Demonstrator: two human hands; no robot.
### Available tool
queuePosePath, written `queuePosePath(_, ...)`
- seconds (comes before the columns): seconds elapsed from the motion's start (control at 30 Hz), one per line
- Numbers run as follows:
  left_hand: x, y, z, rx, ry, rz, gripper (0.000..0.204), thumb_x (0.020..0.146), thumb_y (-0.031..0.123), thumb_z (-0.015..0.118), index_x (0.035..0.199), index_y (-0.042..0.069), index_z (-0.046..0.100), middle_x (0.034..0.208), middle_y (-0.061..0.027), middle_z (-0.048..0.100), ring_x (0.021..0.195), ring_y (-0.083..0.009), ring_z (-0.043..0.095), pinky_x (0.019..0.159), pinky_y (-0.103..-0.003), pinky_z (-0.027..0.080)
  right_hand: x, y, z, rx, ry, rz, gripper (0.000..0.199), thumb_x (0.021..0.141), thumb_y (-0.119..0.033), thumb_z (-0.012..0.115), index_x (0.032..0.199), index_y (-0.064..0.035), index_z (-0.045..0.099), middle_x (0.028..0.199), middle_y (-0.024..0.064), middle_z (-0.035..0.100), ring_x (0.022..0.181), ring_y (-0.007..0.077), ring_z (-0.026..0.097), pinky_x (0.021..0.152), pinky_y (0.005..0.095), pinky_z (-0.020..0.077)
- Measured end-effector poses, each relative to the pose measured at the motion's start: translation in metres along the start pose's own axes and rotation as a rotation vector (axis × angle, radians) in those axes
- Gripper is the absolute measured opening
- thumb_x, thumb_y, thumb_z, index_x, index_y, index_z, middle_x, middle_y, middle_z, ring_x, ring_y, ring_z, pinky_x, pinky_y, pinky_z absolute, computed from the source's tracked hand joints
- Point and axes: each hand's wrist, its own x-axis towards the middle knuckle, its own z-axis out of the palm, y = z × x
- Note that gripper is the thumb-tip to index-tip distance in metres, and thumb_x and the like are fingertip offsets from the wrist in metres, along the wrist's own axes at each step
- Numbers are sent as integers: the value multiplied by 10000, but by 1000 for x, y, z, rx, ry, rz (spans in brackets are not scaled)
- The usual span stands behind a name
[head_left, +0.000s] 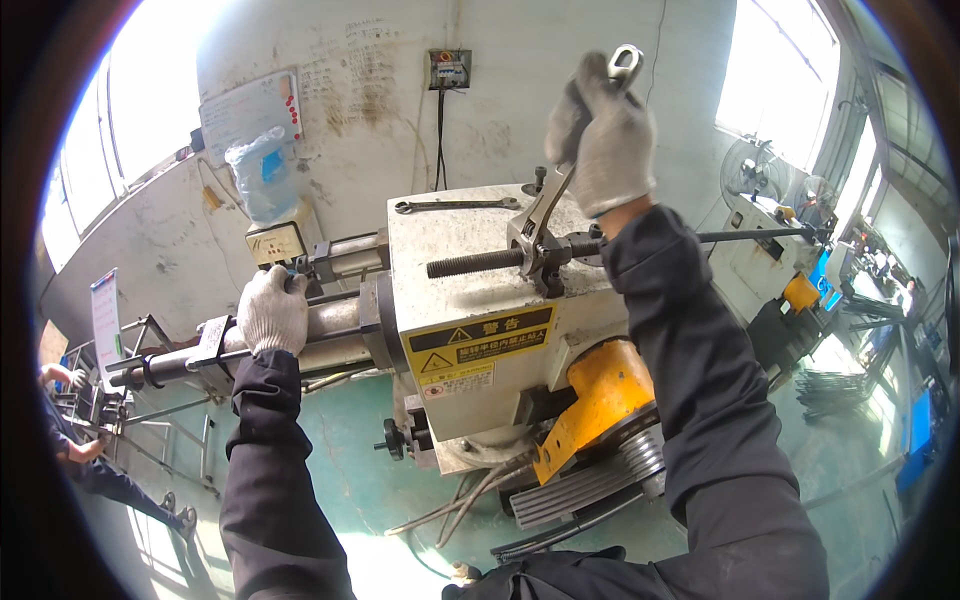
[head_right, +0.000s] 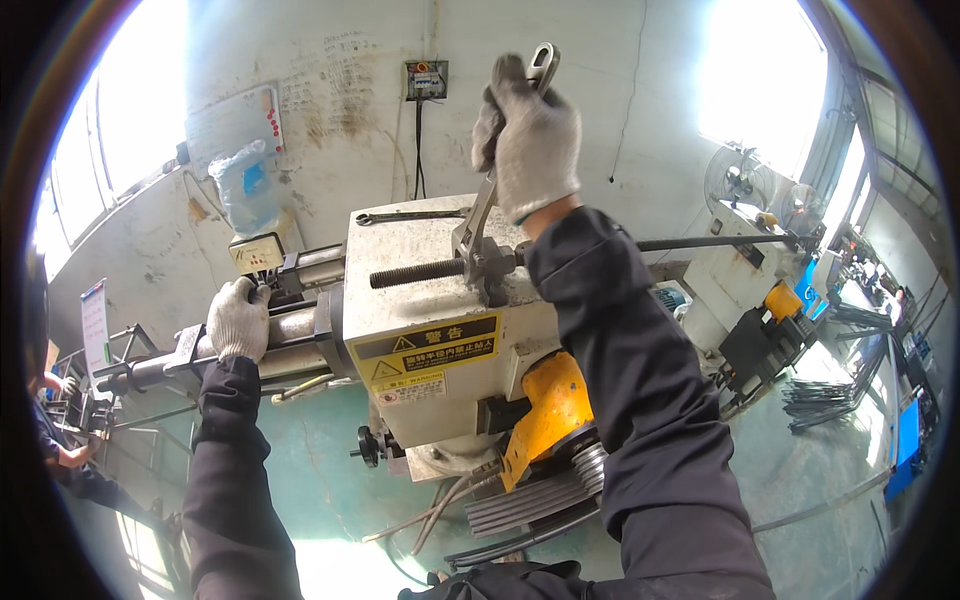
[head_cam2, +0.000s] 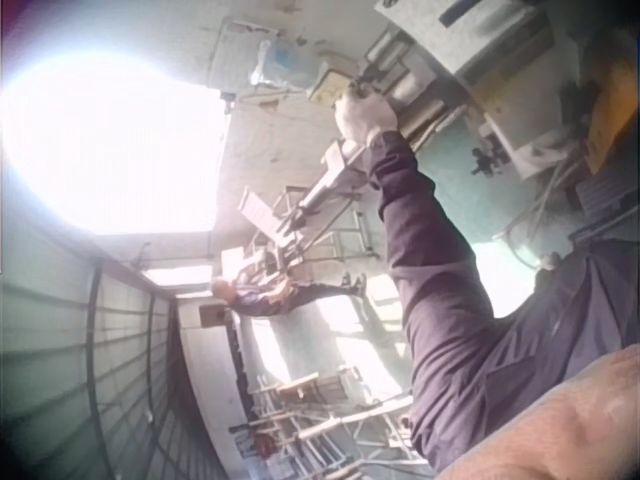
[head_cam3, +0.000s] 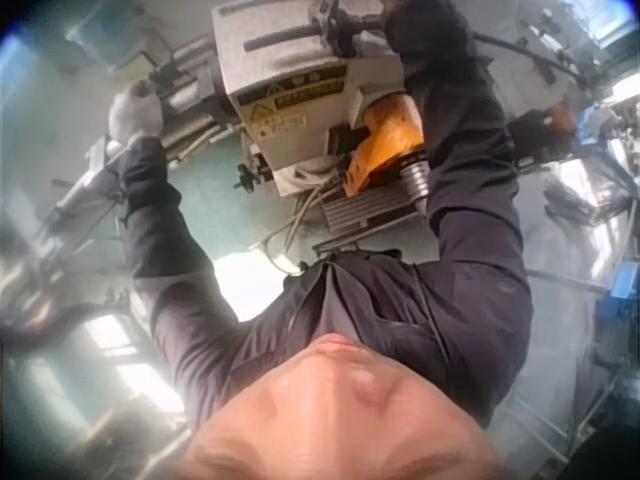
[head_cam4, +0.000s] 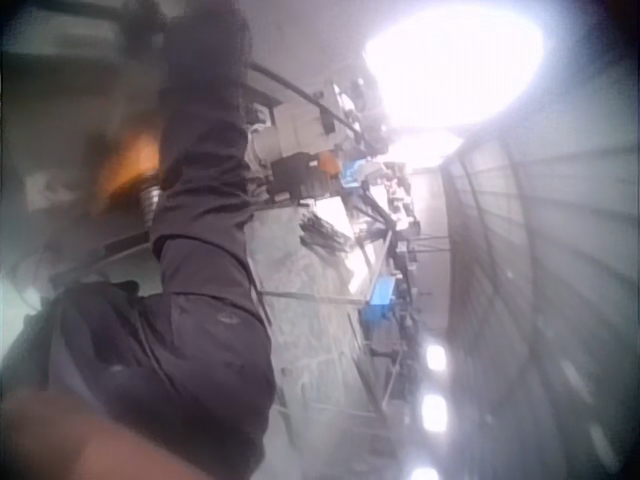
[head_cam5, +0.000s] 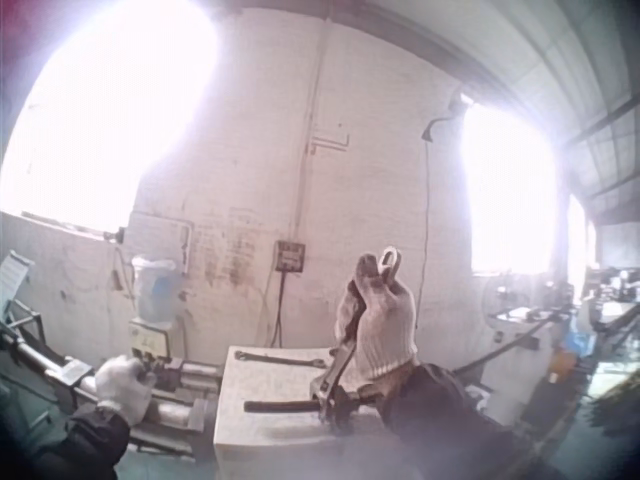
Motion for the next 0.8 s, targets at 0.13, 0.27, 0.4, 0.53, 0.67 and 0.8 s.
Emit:
queuePosePath(0.13,-1,0,-1,-27,16,6,308,1025,382,813,1050,75,805,1077,-200,779,1083,-440,756,936,-561,598,-36,-21,-9,-17,-33,-17,532,1155,-490,732,783,-153,559,619,-16,485,482,137,478,473,315,384)
queuePosePath(0.27,-1,1,-3,-18,-13,8,328,1035,389,800,1068,63,799,1087,-213,770,1092,-455,747,948,-564,592,-118,-18,-22,74,-284,-212,371,1151,-324,634,836,-131,603,704,-8,537,597,140,515,543,314,413)
queuePosePath(0.4,-1,0,-4,-18,-7,28,329,1038,387,797,1073,60,798,1085,-223,767,1091,-457,747,947,-567,591,-160,-23,-23,-293,-581,-665,153,949,26,678,827,-68,675,783,36,648,695,202,598,656,355,499)
queuePosePath(0.53,-3,-1,-3,-27,-8,36,326,1038,387,797,1074,63,799,1085,-223,767,1088,-458,749,940,-570,593,-132,-39,-21,96,-340,-453,330,1141,-297,625,856,-131,613,741,15,550,626,156,495,554,334,446)
queuePosePath(0.67,-2,-3,-2,-37,-13,32,326,1036,389,796,1074,65,802,1086,-224,768,1084,-459,751,935,-572,595,-110,-65,-35,99,-313,-408,529,1272,-439,441,808,-186,420,699,-11,385,589,147,351,569,330,363)
queuePosePath(0.8,-3,-3,-3,-30,1,39,329,1032,387,798,1075,61,802,1087,-226,769,1088,-463,749,939,-573,592,-96,-76,-31,76,-272,-443,523,1266,-413,473,807,-176,396,677,-14,352,553,141,293,520,318,294)
